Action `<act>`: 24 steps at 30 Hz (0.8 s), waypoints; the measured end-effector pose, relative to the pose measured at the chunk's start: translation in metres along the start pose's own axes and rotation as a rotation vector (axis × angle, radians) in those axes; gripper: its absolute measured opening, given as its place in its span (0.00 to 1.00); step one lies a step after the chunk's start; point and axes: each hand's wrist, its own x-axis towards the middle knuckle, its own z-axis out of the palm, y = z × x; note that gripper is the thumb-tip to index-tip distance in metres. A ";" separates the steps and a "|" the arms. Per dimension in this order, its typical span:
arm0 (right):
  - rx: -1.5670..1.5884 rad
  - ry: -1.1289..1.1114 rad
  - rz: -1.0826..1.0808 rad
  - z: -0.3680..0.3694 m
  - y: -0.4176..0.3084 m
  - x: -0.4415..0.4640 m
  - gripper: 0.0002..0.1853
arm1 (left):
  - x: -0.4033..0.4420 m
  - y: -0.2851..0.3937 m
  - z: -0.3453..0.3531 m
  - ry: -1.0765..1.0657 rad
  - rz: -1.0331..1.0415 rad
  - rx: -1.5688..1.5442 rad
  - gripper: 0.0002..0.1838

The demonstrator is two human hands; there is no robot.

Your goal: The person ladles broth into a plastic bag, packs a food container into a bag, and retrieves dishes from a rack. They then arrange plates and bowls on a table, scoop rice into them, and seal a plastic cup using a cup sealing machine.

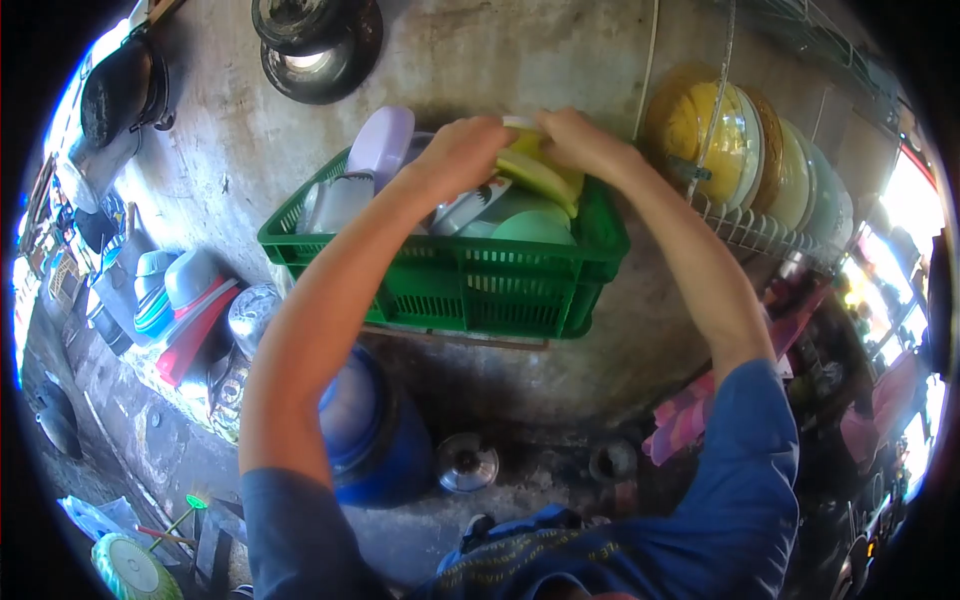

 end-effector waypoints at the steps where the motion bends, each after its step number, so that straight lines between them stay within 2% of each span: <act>1: -0.001 0.211 -0.008 0.006 -0.001 0.000 0.17 | 0.000 -0.003 0.001 0.022 0.032 -0.034 0.14; 2: -0.003 0.218 -0.010 0.012 -0.002 0.002 0.17 | 0.001 -0.006 0.001 0.047 0.063 -0.065 0.14; 4: -0.108 0.489 -0.041 0.020 -0.008 0.007 0.15 | -0.001 -0.008 0.003 0.104 0.109 -0.095 0.14; 8: -0.166 0.632 -0.060 0.011 -0.008 0.010 0.14 | -0.006 -0.011 0.003 0.132 0.155 -0.178 0.14; 10: -0.141 0.793 0.091 -0.004 -0.008 0.010 0.12 | -0.005 -0.018 0.013 0.126 0.148 -0.184 0.13; 12: -0.158 0.827 0.166 -0.028 -0.013 0.002 0.13 | -0.007 -0.021 0.016 0.121 0.146 -0.190 0.13; 13: -0.178 0.864 0.242 -0.038 -0.015 -0.002 0.15 | -0.009 -0.021 0.012 0.145 0.017 -0.186 0.12; 14: -0.179 0.864 0.243 -0.045 -0.013 -0.004 0.15 | -0.011 -0.018 0.003 0.170 -0.111 -0.181 0.11; 15: -0.084 0.974 0.203 -0.051 -0.009 -0.006 0.15 | -0.009 -0.020 -0.013 0.137 -0.303 -0.159 0.11; 16: 0.015 1.082 0.162 -0.056 -0.005 -0.009 0.15 | -0.013 -0.010 -0.038 0.223 -0.433 -0.112 0.13; 17: 0.029 1.073 0.216 -0.064 -0.006 -0.012 0.14 | -0.017 -0.004 -0.054 0.309 -0.561 -0.061 0.15; 18: 0.030 1.074 0.218 -0.069 -0.009 -0.017 0.14 | -0.021 -0.010 -0.056 0.308 -0.560 -0.059 0.15; 20: 0.312 0.962 0.248 -0.078 -0.025 -0.028 0.14 | -0.030 -0.022 -0.062 0.782 -0.541 -0.103 0.21; 21: 0.314 0.961 0.248 -0.077 -0.026 -0.026 0.14 | -0.034 -0.024 -0.061 0.781 -0.542 -0.102 0.21; 23: 0.605 0.720 0.085 -0.076 -0.030 -0.022 0.14 | -0.048 -0.018 -0.067 0.750 -0.373 -1.227 0.23; 24: 0.607 0.722 0.082 -0.074 -0.033 -0.020 0.14 | -0.057 -0.016 -0.070 0.752 -0.373 -1.223 0.23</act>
